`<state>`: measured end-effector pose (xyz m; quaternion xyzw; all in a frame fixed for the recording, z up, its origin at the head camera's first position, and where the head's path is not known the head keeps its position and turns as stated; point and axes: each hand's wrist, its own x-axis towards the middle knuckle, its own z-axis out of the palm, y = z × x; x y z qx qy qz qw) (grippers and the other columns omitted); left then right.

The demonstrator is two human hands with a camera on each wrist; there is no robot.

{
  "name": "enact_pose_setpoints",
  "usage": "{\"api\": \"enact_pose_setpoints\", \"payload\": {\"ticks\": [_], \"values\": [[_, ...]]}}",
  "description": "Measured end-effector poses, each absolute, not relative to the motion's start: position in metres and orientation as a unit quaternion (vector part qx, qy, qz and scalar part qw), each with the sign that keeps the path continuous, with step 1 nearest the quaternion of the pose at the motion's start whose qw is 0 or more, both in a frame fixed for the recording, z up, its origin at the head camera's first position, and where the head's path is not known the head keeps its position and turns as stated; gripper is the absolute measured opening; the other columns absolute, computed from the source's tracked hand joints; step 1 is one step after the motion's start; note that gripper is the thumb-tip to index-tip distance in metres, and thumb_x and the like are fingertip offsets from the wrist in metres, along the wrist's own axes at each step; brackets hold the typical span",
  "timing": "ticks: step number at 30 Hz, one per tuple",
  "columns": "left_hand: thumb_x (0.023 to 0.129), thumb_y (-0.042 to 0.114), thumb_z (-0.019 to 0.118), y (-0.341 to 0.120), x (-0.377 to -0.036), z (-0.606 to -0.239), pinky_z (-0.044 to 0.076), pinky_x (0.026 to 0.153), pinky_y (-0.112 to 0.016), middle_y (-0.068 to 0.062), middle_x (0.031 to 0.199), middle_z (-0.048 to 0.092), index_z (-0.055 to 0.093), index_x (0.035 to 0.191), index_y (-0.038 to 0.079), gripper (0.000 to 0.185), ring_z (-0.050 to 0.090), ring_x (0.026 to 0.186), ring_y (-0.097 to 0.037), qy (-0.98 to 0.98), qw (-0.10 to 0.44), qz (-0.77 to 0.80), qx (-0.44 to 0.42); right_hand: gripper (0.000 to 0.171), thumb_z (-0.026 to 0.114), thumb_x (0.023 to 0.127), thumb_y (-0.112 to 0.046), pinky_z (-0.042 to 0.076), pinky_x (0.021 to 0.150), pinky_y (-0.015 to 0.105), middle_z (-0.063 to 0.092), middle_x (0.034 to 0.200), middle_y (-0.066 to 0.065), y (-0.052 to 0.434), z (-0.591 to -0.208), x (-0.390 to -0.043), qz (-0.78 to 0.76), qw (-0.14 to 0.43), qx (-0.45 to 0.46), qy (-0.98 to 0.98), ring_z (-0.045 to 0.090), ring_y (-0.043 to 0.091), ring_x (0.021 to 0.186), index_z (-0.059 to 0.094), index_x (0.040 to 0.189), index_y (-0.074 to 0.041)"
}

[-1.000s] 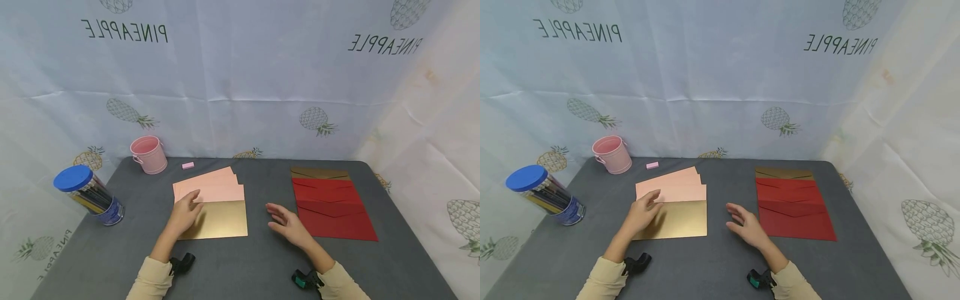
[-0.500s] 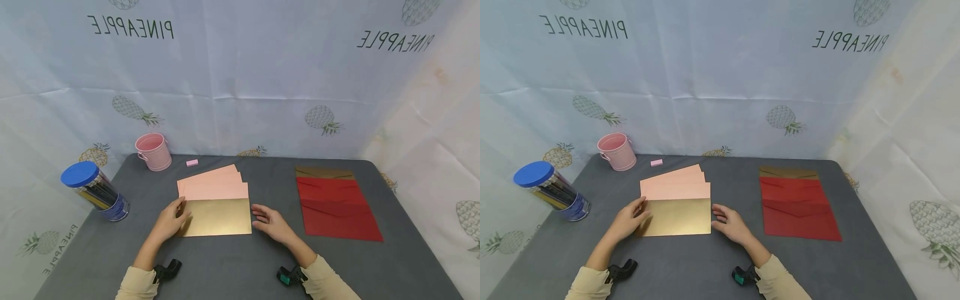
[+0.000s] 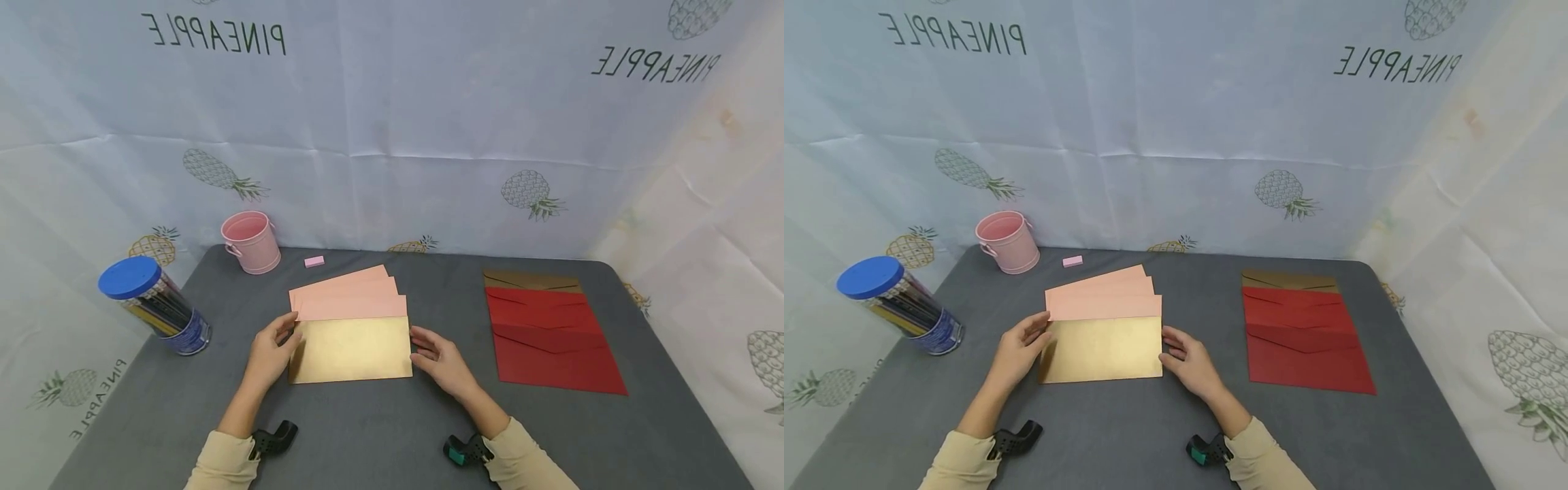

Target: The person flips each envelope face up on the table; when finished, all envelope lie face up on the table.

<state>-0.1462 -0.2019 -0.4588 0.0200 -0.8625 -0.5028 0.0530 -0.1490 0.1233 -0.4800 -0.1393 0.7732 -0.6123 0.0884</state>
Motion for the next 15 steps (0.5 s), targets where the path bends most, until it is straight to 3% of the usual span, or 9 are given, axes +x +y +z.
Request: {"api": "enact_pose_setpoints", "payload": {"ticks": [2, 5, 8, 12, 15], "values": [[0.093, 0.004, 0.057, -0.202, -0.146, -0.458, 0.042, 0.104, -0.039, -0.023, 0.135, 0.050, 0.047, 0.135, -0.002, 0.044, 0.045, 0.129, -0.035, -0.846, 0.055, -0.528, 0.038, 0.056, 0.065, 0.088, -0.003, 0.046, 0.100, 0.037, 0.044, 0.140, 0.026, 0.123, -0.482, -0.150, -0.626, 0.074, -0.143, 0.763, 0.047, 0.038, 0.127, 0.042, 0.137, 0.007], [0.092, 0.003, 0.058, -0.201, -0.146, -0.459, 0.047, 0.095, -0.021, -0.020, 0.137, 0.050, 0.047, 0.136, 0.000, 0.044, 0.045, 0.129, -0.030, -0.816, 0.054, -0.572, 0.057, 0.054, 0.066, 0.086, 0.000, 0.049, 0.096, 0.032, 0.047, 0.137, 0.023, 0.124, -0.485, -0.151, -0.644, 0.048, -0.142, 0.750, 0.050, 0.037, 0.125, 0.045, 0.135, 0.005], [0.091, -0.001, 0.057, -0.199, -0.147, -0.463, 0.043, 0.085, -0.005, -0.020, 0.139, 0.048, 0.046, 0.136, -0.001, 0.046, 0.044, 0.131, -0.028, -0.783, 0.042, -0.618, 0.060, 0.051, 0.066, 0.084, 0.003, 0.052, 0.090, 0.025, 0.049, 0.132, 0.022, 0.124, -0.489, -0.153, -0.649, 0.020, -0.135, 0.749, 0.054, 0.036, 0.120, 0.050, 0.133, 0.004], [0.090, -0.006, 0.057, -0.198, -0.148, -0.468, 0.043, 0.090, -0.006, -0.022, 0.143, 0.042, 0.043, 0.138, -0.004, 0.050, 0.040, 0.134, -0.028, -0.745, 0.020, -0.666, 0.041, 0.049, 0.066, 0.083, 0.006, 0.052, 0.083, 0.018, 0.054, 0.128, 0.021, 0.125, -0.492, -0.155, -0.653, 0.000, -0.106, 0.750, 0.057, 0.035, 0.113, 0.053, 0.130, 0.003], [0.089, -0.004, 0.060, -0.197, -0.149, -0.472, 0.044, 0.092, -0.010, -0.021, 0.147, 0.037, 0.037, 0.142, -0.002, 0.057, 0.043, 0.132, -0.016, -0.720, -0.001, -0.693, 0.019, 0.049, 0.066, 0.082, 0.007, 0.052, 0.081, 0.016, 0.057, 0.126, 0.022, 0.126, -0.492, -0.156, -0.668, -0.003, -0.083, 0.740, 0.058, 0.033, 0.112, 0.053, 0.130, 0.003]]}}
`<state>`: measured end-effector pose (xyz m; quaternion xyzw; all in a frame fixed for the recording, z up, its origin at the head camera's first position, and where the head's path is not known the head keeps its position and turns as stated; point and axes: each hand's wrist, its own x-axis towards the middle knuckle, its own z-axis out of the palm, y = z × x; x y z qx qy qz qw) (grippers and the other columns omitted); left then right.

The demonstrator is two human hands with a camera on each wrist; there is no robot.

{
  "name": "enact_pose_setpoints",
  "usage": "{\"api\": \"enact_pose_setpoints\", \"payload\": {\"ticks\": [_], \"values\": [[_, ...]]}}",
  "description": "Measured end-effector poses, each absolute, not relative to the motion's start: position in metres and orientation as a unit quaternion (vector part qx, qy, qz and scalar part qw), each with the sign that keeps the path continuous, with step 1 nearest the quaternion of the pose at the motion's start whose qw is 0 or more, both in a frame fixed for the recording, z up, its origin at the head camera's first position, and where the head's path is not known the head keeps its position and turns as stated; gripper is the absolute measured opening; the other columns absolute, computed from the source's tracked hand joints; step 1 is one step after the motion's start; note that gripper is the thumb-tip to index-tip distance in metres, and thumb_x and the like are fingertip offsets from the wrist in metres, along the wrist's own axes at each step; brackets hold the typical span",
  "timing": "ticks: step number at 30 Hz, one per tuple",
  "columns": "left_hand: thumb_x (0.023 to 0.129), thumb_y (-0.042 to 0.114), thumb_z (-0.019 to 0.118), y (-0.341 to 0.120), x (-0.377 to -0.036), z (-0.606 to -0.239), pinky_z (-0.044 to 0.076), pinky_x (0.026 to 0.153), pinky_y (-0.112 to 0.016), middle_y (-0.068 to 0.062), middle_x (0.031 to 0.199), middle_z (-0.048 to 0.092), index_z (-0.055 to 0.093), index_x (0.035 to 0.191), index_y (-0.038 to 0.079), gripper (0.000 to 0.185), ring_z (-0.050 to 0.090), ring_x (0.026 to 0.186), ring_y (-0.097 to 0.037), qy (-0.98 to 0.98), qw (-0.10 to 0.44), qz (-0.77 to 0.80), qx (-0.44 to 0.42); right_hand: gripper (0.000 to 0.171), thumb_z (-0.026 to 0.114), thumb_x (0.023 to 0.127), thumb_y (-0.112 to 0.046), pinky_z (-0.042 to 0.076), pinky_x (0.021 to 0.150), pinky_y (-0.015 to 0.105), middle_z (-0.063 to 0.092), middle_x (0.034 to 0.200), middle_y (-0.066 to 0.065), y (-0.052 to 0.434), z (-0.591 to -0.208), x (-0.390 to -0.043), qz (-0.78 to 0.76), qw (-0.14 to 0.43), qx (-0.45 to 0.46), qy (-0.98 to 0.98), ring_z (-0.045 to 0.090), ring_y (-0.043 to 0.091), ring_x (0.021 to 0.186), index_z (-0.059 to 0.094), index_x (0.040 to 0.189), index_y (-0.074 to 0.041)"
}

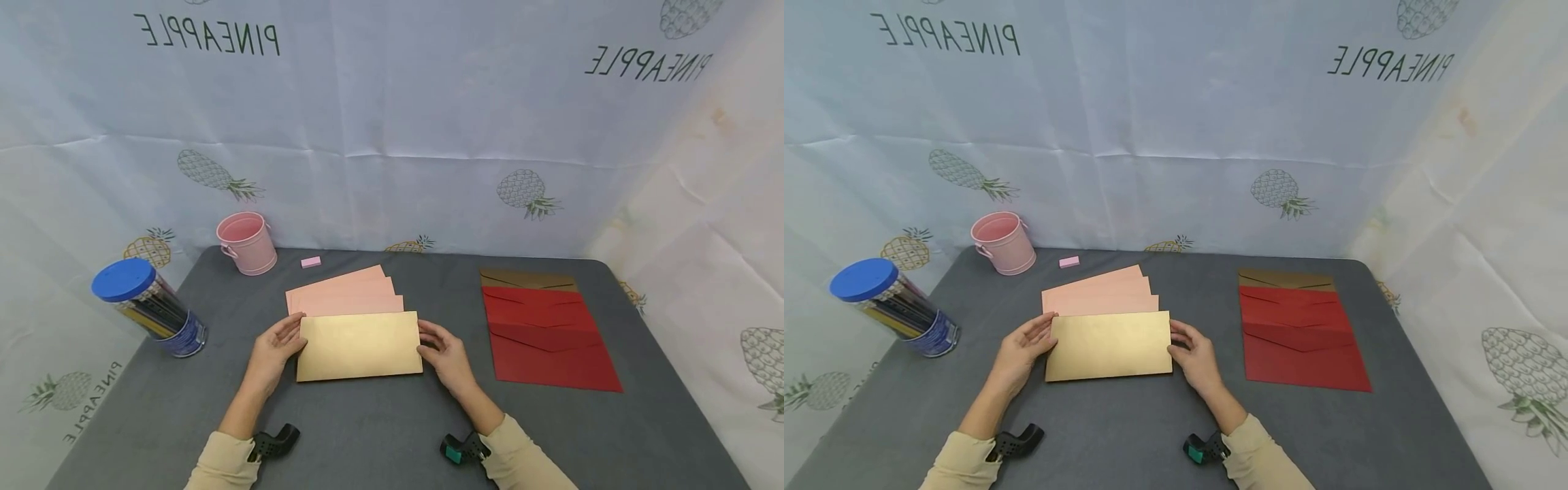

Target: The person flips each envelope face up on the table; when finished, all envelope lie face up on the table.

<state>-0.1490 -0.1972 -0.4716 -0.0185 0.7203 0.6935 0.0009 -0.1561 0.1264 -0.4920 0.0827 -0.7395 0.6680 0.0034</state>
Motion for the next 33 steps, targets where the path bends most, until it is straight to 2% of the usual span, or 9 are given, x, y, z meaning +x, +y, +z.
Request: {"api": "enact_pose_setpoints", "payload": {"ticks": [5, 12, 15, 18, 22, 24, 28, 31, 33], "values": [[0.088, -0.006, 0.060, -0.199, -0.150, -0.476, 0.047, 0.092, -0.016, -0.019, 0.154, 0.025, 0.024, 0.148, -0.001, 0.071, 0.048, 0.125, 0.000, 0.667, 0.042, 0.744, 0.029, 0.048, 0.065, 0.083, 0.007, 0.051, 0.082, 0.014, 0.056, 0.127, 0.023, 0.128, -0.491, -0.157, 0.686, 0.008, 0.067, -0.724, 0.058, 0.029, 0.111, 0.053, 0.130, 0.004], [0.088, -0.009, 0.058, -0.200, -0.149, -0.478, 0.045, 0.095, -0.018, -0.020, 0.155, 0.020, 0.020, 0.149, -0.001, 0.073, 0.032, 0.137, -0.022, 0.655, 0.050, 0.752, 0.058, 0.049, 0.066, 0.084, 0.004, 0.050, 0.081, 0.013, 0.055, 0.128, 0.023, 0.130, -0.491, -0.157, 0.698, 0.005, 0.061, -0.713, 0.060, 0.021, 0.105, 0.053, 0.131, 0.003], [0.087, -0.009, 0.058, -0.201, -0.149, -0.478, 0.044, 0.096, -0.018, -0.020, 0.155, 0.020, 0.020, 0.149, -0.001, 0.073, 0.029, 0.138, -0.025, 0.654, 0.047, 0.753, 0.059, 0.049, 0.066, 0.084, 0.004, 0.051, 0.079, 0.014, 0.054, 0.128, 0.022, 0.130, -0.491, -0.156, 0.702, -0.001, 0.057, -0.710, 0.061, 0.018, 0.102, 0.052, 0.132, 0.002], [0.088, -0.009, 0.058, -0.201, -0.149, -0.479, 0.045, 0.095, -0.018, -0.021, 0.155, 0.020, 0.020, 0.149, -0.001, 0.072, 0.036, 0.136, -0.018, 0.654, 0.044, 0.753, 0.060, 0.050, 0.065, 0.084, 0.005, 0.052, 0.077, 0.016, 0.054, 0.128, 0.022, 0.130, -0.490, -0.156, 0.706, -0.006, 0.054, -0.706, 0.062, 0.015, 0.099, 0.052, 0.132, 0.002], [0.089, -0.008, 0.057, -0.201, -0.149, -0.478, 0.047, 0.092, -0.017, -0.023, 0.154, 0.020, 0.020, 0.149, -0.002, 0.071, 0.049, 0.124, -0.001, 0.657, 0.035, 0.750, 0.064, 0.050, 0.066, 0.085, 0.002, 0.053, 0.079, 0.017, 0.055, 0.127, 0.023, 0.131, -0.487, -0.156, 0.707, -0.006, 0.063, -0.704, 0.063, 0.011, 0.098, 0.052, 0.133, 0.002], [0.089, -0.007, 0.058, -0.200, -0.149, -0.475, 0.048, 0.091, -0.016, -0.023, 0.154, 0.021, 0.021, 0.149, -0.002, 0.071, 0.052, 0.120, 0.001, 0.662, 0.028, 0.746, 0.062, 0.050, 0.067, 0.085, 0.000, 0.053, 0.081, 0.017, 0.056, 0.126, 0.024, 0.132, -0.484, -0.158, 0.710, -0.003, 0.072, -0.701, 0.063, 0.010, 0.099, 0.051, 0.133, 0.001], [0.090, -0.002, 0.059, -0.190, -0.154, -0.464, 0.044, 0.095, -0.015, -0.022, 0.153, 0.025, 0.024, 0.148, -0.002, 0.067, 0.044, 0.133, -0.016, 0.689, 0.001, 0.723, 0.055, 0.050, 0.066, 0.085, 0.001, 0.053, 0.082, 0.019, 0.059, 0.123, 0.022, 0.138, -0.471, -0.162, 0.736, 0.011, 0.083, -0.672, 0.063, 0.008, 0.099, 0.051, 0.133, 0.003], [0.090, -0.002, 0.059, -0.174, -0.159, -0.449, 0.036, 0.106, -0.021, -0.020, 0.153, 0.027, 0.027, 0.146, -0.004, 0.064, 0.029, 0.141, -0.027, 0.713, -0.048, 0.698, 0.045, 0.050, 0.065, 0.085, 0.004, 0.055, 0.078, 0.020, 0.064, 0.117, 0.011, 0.143, -0.455, -0.164, 0.767, 0.036, 0.072, -0.637, 0.064, 0.007, 0.097, 0.050, 0.133, 0.005], [0.090, -0.004, 0.058, -0.158, -0.161, -0.436, 0.028, 0.113, -0.030, -0.020, 0.152, 0.029, 0.030, 0.145, -0.005, 0.061, 0.026, 0.142, -0.030, 0.725, -0.088, 0.681, 0.052, 0.049, 0.063, 0.085, 0.007, 0.055, 0.076, 0.019, 0.066, 0.112, 0.002, 0.144, -0.442, -0.164, 0.780, 0.066, 0.059, -0.619, 0.064, 0.006, 0.095, 0.050, 0.133, 0.005]]}}
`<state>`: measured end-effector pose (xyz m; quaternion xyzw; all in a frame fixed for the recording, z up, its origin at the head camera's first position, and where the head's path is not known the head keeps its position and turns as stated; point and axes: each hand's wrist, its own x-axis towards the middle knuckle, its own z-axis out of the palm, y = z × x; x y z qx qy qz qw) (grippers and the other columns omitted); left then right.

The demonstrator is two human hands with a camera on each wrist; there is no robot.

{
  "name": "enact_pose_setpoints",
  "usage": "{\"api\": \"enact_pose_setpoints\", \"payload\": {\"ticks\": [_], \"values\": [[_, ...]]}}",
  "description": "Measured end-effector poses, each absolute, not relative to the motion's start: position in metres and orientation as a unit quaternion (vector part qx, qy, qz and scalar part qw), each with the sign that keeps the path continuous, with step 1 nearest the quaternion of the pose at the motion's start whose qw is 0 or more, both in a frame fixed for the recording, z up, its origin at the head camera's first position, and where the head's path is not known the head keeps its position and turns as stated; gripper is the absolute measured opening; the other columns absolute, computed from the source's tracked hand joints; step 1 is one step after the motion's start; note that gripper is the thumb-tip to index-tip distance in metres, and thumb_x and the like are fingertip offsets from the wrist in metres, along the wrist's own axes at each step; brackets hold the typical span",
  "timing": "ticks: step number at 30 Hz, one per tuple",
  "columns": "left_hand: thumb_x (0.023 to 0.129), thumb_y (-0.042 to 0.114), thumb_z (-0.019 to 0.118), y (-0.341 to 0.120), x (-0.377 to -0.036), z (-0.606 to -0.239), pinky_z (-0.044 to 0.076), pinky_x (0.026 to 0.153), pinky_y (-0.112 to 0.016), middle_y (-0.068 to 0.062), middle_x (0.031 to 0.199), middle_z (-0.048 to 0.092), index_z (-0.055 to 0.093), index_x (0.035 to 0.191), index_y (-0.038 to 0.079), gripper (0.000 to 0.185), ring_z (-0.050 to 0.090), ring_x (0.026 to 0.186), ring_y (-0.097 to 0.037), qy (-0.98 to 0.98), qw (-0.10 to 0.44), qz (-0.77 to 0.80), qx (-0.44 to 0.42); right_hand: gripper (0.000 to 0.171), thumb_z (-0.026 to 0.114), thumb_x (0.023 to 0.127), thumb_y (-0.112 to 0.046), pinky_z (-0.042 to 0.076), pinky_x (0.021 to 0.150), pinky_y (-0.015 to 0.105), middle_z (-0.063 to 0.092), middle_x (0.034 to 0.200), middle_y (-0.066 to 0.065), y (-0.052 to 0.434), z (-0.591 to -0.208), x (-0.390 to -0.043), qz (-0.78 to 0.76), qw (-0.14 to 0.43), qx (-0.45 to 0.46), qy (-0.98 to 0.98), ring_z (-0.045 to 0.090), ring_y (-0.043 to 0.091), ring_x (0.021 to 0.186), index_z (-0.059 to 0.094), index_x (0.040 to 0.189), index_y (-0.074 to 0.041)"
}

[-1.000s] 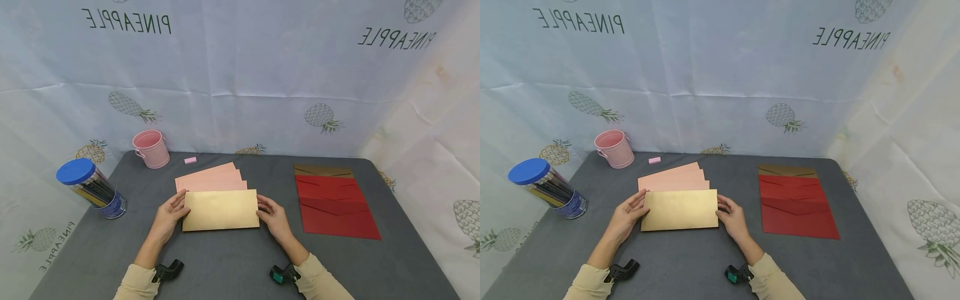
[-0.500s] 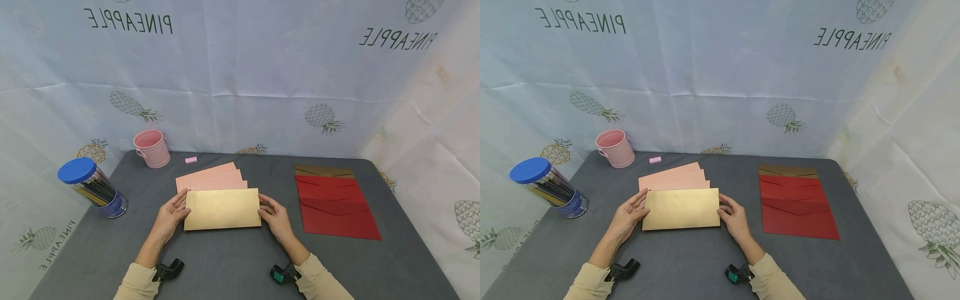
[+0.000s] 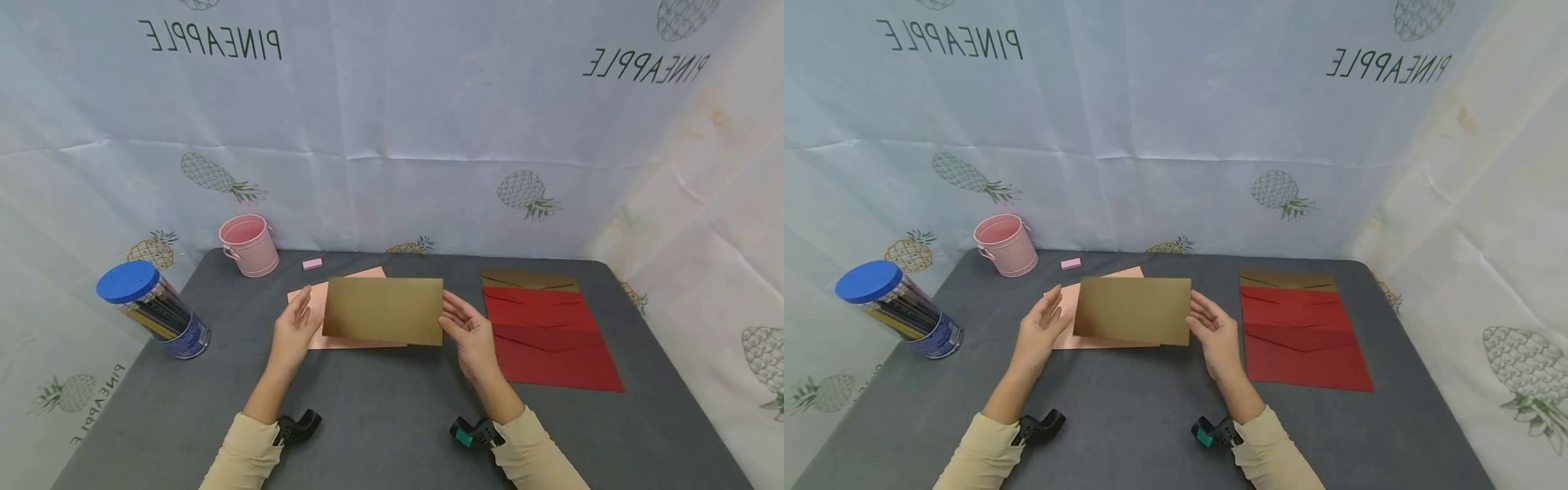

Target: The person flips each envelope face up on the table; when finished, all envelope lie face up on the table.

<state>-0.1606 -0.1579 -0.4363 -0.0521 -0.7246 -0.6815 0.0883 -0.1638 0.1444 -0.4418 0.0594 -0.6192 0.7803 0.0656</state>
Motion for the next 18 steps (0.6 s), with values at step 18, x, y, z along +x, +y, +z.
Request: {"api": "enact_pose_setpoints", "payload": {"ticks": [18], "values": [[0.091, 0.003, 0.061, -0.020, -0.119, -0.385, 0.039, 0.104, -0.046, -0.008, 0.158, 0.018, 0.014, 0.153, 0.017, 0.079, 0.025, 0.143, -0.028, -0.717, 0.101, -0.623, -0.297, 0.039, 0.065, 0.079, 0.015, 0.054, 0.080, 0.019, 0.069, 0.104, 0.021, 0.116, -0.402, -0.137, 0.587, 0.326, 0.245, -0.699, 0.065, 0.012, 0.098, 0.065, 0.116, 0.004]]}}
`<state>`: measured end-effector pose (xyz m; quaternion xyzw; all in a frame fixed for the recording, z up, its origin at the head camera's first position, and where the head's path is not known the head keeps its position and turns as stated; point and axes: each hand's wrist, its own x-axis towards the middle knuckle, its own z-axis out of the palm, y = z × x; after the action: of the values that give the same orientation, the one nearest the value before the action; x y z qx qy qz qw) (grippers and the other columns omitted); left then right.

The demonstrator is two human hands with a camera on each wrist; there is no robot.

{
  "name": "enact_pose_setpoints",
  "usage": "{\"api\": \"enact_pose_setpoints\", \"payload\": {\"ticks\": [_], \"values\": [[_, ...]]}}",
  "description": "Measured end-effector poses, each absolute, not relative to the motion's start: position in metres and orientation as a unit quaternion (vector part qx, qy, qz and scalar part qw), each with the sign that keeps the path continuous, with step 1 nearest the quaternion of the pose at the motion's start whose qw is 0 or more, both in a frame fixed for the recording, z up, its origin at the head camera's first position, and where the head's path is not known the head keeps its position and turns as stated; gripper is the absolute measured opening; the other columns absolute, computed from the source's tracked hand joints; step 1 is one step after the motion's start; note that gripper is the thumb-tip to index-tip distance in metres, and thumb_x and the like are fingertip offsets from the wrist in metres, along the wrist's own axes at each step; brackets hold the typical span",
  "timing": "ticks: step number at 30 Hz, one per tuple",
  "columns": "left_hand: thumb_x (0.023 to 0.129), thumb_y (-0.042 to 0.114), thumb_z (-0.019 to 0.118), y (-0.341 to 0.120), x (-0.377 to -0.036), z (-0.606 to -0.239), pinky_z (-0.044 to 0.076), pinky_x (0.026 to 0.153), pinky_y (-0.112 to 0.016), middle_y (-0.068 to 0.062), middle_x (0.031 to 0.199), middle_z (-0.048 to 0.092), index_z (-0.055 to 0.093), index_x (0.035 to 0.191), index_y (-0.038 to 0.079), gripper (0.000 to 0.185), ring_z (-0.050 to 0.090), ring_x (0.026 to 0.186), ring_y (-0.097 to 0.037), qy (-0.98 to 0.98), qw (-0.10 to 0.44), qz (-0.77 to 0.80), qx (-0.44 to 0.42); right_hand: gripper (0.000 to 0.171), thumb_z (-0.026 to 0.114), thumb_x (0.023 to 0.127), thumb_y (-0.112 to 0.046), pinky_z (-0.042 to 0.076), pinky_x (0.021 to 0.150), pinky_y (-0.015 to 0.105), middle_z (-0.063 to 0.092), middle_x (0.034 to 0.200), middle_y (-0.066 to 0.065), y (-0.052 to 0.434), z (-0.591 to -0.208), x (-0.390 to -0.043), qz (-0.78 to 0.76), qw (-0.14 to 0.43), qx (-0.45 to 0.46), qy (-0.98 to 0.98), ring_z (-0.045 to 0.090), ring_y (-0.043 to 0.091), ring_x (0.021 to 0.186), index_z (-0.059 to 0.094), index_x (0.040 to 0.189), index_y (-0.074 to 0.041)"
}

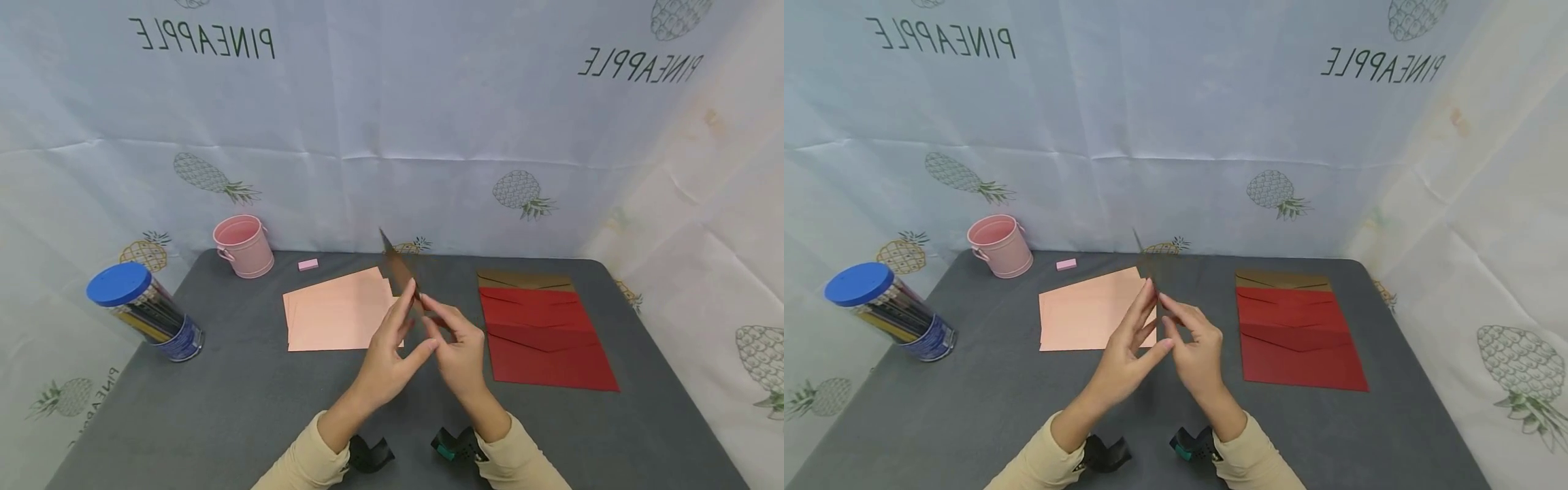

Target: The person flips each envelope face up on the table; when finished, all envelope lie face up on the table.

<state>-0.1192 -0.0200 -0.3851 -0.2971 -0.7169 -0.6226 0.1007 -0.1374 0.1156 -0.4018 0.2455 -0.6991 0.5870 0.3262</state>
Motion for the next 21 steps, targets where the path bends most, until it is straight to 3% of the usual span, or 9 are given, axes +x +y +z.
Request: {"api": "enact_pose_setpoints", "payload": {"ticks": [3, 7, 9, 13, 21], "values": [[0.090, -0.003, 0.059, -0.021, -0.119, -0.387, 0.041, 0.102, -0.042, -0.016, 0.155, 0.021, 0.009, 0.154, 0.016, 0.084, 0.029, 0.140, -0.034, -0.677, 0.104, -0.666, -0.296, 0.041, 0.067, 0.077, 0.014, 0.052, 0.088, 0.021, 0.069, 0.110, 0.015, 0.113, -0.403, -0.139, 0.554, 0.325, 0.300, -0.705, 0.064, 0.017, 0.104, 0.066, 0.116, 0.001], [0.092, -0.006, 0.054, -0.025, -0.122, -0.389, 0.050, 0.093, -0.033, -0.024, 0.142, 0.036, 0.018, 0.152, 0.013, 0.073, 0.045, 0.129, -0.036, -0.651, 0.116, -0.703, -0.261, 0.042, 0.066, 0.079, 0.012, 0.047, 0.097, 0.024, 0.067, 0.117, 0.012, 0.113, -0.404, -0.140, 0.532, 0.304, 0.345, -0.711, 0.059, 0.022, 0.115, 0.066, 0.118, -0.001], [0.093, -0.006, 0.051, -0.029, -0.125, -0.390, 0.054, 0.086, -0.027, -0.023, 0.136, 0.043, 0.026, 0.150, 0.013, 0.065, 0.052, 0.123, -0.034, -0.656, 0.119, -0.708, -0.234, 0.041, 0.065, 0.080, 0.011, 0.047, 0.097, 0.023, 0.066, 0.119, 0.012, 0.116, -0.404, -0.140, 0.526, 0.290, 0.353, -0.718, 0.058, 0.021, 0.117, 0.065, 0.120, -0.001], [0.093, -0.009, 0.047, -0.036, -0.133, -0.391, 0.051, 0.073, -0.019, -0.019, 0.139, 0.044, 0.034, 0.147, 0.012, 0.059, 0.057, 0.117, -0.032, -0.673, 0.116, -0.706, -0.187, 0.040, 0.063, 0.083, 0.008, 0.048, 0.096, 0.023, 0.064, 0.122, 0.015, 0.127, -0.402, -0.145, 0.526, 0.275, 0.338, -0.730, 0.059, 0.018, 0.117, 0.062, 0.123, 0.000], [0.089, -0.015, 0.042, -0.056, -0.152, -0.393, 0.056, 0.081, -0.036, -0.023, 0.137, 0.048, 0.036, 0.144, 0.007, 0.060, 0.055, 0.119, -0.037, -0.640, 0.054, -0.753, -0.143, 0.041, 0.061, 0.085, 0.008, 0.045, 0.099, 0.023, 0.060, 0.126, 0.020, 0.180, -0.408, -0.169, 0.561, 0.316, 0.221, -0.733, 0.055, 0.011, 0.119, 0.059, 0.125, 0.003]]}}
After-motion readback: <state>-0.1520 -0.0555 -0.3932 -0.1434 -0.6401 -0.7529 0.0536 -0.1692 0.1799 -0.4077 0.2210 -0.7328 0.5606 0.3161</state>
